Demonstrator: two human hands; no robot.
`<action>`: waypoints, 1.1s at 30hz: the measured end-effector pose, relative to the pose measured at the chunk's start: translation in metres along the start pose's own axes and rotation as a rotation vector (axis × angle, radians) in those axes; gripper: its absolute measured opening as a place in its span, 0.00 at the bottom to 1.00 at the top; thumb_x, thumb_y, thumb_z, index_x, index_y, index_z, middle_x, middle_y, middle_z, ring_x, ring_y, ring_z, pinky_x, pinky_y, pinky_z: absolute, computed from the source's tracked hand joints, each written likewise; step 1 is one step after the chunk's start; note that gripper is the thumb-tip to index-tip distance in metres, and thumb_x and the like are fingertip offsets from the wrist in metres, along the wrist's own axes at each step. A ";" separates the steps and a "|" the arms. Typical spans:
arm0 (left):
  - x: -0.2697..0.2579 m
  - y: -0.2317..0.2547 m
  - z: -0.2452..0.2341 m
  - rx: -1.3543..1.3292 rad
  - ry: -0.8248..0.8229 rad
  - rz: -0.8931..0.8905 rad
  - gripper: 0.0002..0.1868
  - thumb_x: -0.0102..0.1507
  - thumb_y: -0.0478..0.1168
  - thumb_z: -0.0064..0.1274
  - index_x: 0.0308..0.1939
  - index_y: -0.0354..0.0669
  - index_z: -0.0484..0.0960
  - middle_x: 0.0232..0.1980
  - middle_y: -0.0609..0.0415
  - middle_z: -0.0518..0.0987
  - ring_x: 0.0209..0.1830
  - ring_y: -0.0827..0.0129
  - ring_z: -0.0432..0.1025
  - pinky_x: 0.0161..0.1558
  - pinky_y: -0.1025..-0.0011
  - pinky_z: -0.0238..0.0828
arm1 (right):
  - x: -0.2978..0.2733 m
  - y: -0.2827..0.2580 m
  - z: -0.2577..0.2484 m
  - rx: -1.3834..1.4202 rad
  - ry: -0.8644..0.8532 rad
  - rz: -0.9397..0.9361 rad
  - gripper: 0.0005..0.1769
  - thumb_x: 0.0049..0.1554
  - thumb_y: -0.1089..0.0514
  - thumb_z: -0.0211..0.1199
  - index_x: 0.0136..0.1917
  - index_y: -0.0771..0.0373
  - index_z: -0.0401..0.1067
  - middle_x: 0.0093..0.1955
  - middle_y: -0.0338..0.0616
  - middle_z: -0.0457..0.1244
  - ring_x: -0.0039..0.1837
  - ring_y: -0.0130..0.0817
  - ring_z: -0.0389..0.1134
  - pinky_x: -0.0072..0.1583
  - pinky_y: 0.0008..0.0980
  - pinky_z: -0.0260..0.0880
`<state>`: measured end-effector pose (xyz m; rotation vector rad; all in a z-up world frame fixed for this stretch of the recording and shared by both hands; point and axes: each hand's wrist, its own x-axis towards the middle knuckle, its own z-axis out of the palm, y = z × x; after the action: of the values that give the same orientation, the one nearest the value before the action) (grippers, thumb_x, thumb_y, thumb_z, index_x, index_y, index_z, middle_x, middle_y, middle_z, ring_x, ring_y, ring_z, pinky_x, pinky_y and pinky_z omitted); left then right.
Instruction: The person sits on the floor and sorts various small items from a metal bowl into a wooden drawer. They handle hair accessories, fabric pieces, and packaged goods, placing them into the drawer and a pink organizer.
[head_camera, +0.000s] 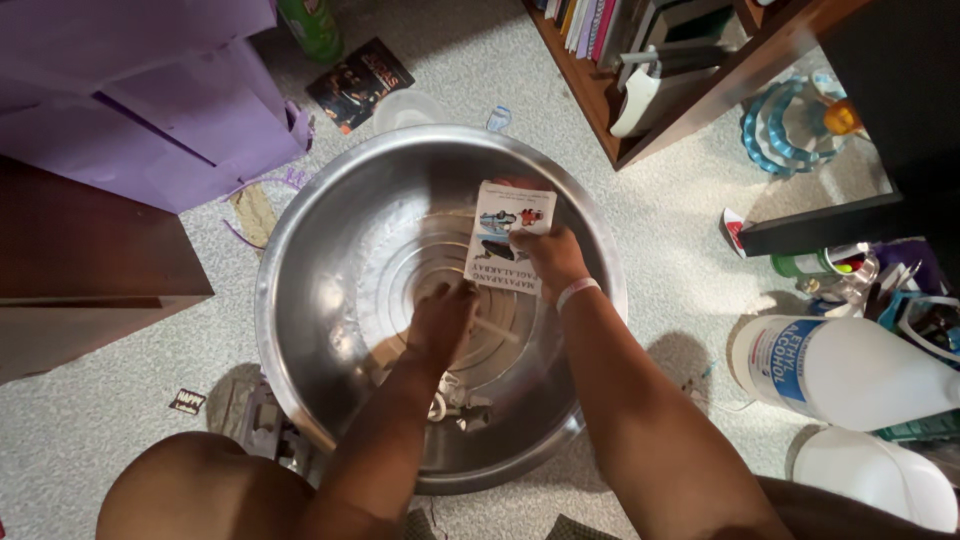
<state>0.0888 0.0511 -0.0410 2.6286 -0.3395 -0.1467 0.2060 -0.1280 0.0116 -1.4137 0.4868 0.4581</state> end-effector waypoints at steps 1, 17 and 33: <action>-0.002 -0.003 0.013 0.025 -0.068 0.013 0.23 0.52 0.31 0.57 0.52 0.40 0.76 0.56 0.48 0.78 0.55 0.49 0.72 0.51 0.56 0.73 | -0.001 0.001 -0.002 0.006 -0.021 0.001 0.18 0.51 0.65 0.68 0.56 0.73 0.75 0.49 0.52 0.71 0.49 0.43 0.74 0.49 0.44 0.78; -0.050 -0.020 -0.086 -0.214 -0.394 -0.444 0.25 0.67 0.40 0.49 0.68 0.40 0.66 0.59 0.33 0.76 0.62 0.41 0.73 0.61 0.52 0.73 | -0.012 -0.006 0.011 -0.252 -0.194 0.153 0.20 0.49 0.66 0.68 0.56 0.71 0.76 0.49 0.55 0.72 0.49 0.46 0.75 0.49 0.45 0.79; -0.105 0.002 0.008 0.063 -0.236 -0.020 0.27 0.55 0.36 0.57 0.58 0.36 0.69 0.46 0.37 0.80 0.49 0.44 0.76 0.53 0.50 0.72 | -0.007 -0.003 0.034 -0.331 -0.223 0.014 0.22 0.48 0.65 0.69 0.58 0.67 0.76 0.51 0.50 0.72 0.50 0.41 0.75 0.51 0.41 0.77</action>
<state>-0.0141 0.0736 -0.0423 2.6824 -0.4022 -0.4620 0.2033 -0.0946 0.0214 -1.6515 0.2465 0.7241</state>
